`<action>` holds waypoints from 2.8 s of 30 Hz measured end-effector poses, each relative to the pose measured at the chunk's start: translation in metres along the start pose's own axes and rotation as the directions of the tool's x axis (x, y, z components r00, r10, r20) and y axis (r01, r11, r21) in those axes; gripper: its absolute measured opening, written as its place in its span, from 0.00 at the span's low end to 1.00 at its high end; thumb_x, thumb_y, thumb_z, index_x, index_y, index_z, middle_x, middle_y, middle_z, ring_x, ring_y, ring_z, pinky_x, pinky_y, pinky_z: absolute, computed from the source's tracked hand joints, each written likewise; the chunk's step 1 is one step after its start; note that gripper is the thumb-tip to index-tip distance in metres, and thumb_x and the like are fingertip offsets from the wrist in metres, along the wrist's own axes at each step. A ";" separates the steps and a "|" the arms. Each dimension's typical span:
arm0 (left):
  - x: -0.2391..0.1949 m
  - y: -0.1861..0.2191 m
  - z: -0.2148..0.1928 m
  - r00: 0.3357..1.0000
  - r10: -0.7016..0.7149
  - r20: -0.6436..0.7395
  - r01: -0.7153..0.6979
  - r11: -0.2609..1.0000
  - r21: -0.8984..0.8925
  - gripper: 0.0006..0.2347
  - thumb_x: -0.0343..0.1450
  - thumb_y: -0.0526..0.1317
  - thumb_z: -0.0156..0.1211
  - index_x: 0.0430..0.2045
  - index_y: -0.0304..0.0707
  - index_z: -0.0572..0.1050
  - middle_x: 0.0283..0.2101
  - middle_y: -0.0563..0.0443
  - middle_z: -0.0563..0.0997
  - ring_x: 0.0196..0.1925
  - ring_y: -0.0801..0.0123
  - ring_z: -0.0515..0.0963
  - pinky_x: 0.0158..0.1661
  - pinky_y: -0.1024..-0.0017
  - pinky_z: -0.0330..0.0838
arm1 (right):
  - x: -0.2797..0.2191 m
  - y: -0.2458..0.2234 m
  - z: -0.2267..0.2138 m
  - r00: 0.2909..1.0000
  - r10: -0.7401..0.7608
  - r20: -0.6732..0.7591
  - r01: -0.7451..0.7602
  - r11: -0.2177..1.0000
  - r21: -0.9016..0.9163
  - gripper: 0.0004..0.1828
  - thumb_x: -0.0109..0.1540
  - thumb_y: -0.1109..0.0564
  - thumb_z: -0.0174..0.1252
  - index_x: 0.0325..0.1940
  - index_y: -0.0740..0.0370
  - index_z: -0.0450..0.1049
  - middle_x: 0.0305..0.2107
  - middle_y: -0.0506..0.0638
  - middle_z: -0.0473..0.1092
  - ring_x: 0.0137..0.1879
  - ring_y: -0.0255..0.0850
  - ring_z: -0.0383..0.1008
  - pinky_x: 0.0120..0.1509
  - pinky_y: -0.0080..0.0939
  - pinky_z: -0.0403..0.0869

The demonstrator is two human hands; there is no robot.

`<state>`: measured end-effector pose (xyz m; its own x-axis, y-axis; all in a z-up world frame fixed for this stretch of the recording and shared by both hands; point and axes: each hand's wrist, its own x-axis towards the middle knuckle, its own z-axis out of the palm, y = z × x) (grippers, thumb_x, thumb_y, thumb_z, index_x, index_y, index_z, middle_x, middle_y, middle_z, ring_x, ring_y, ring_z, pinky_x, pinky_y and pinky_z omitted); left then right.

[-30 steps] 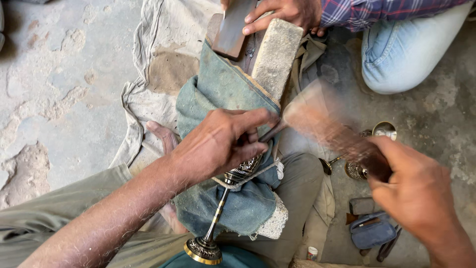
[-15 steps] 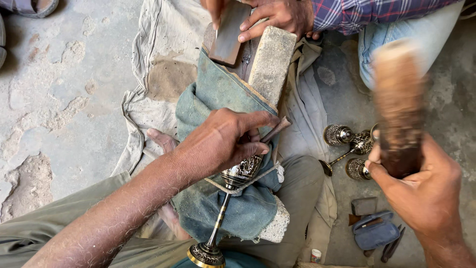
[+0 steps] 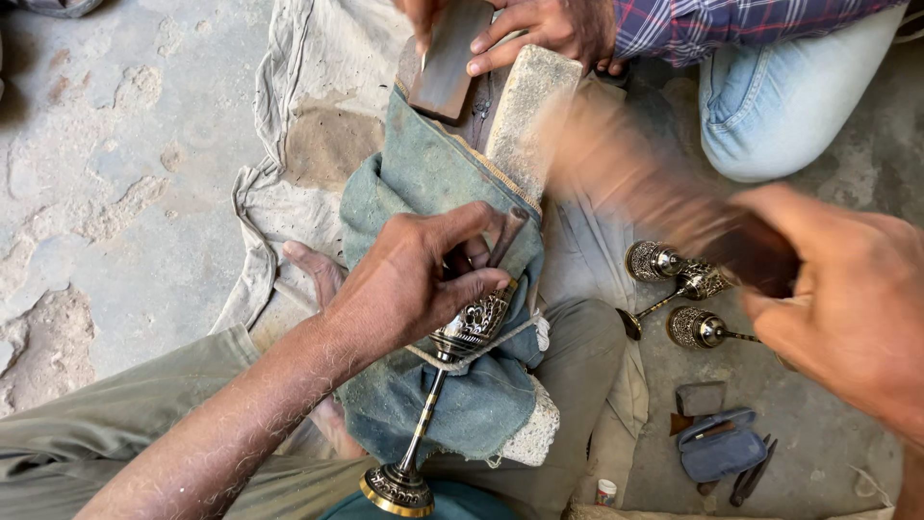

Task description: The person uses a chisel and wooden mallet to engrave decorative patterns into a metal goblet. They repeatedly strike the chisel to create indentations on the goblet's surface while holding it steady with their left hand.

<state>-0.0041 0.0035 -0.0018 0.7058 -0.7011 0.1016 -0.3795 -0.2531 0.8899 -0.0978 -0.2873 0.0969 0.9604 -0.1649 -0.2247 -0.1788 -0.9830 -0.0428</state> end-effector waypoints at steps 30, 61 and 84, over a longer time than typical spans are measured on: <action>0.021 -0.003 -0.015 0.848 0.406 0.340 -0.417 0.908 -0.044 0.17 0.69 0.41 0.65 0.51 0.34 0.77 0.39 0.47 0.86 0.35 0.64 0.87 0.35 0.62 0.80 | -0.098 0.016 0.095 0.946 0.180 -0.269 0.050 0.741 0.670 0.12 0.55 0.62 0.73 0.36 0.61 0.74 0.27 0.51 0.74 0.34 0.35 0.78 0.40 0.38 0.78; 0.013 0.017 -0.001 0.984 0.097 0.151 -0.115 0.987 0.114 0.17 0.68 0.38 0.69 0.50 0.38 0.74 0.23 0.48 0.81 0.22 0.69 0.80 0.25 0.64 0.73 | -0.060 0.010 0.039 0.937 0.194 0.291 -0.209 0.978 0.022 0.24 0.55 0.55 0.74 0.52 0.58 0.73 0.28 0.49 0.75 0.31 0.36 0.79 0.39 0.36 0.78; -0.041 -0.011 0.035 0.895 -0.022 -0.446 0.028 1.000 0.006 0.13 0.68 0.40 0.74 0.35 0.35 0.74 0.27 0.54 0.80 0.26 0.77 0.80 0.26 0.78 0.75 | -0.031 -0.084 -0.055 0.873 -0.294 -0.390 0.337 0.940 0.046 0.27 0.61 0.62 0.65 0.64 0.64 0.69 0.44 0.57 0.75 0.47 0.45 0.79 0.49 0.45 0.79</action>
<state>-0.0497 0.0123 -0.0313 0.9069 -0.3240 0.2694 -0.3632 -0.2770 0.8896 -0.1008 -0.2038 0.1612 0.9740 0.1134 0.1963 0.1461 -0.9761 -0.1607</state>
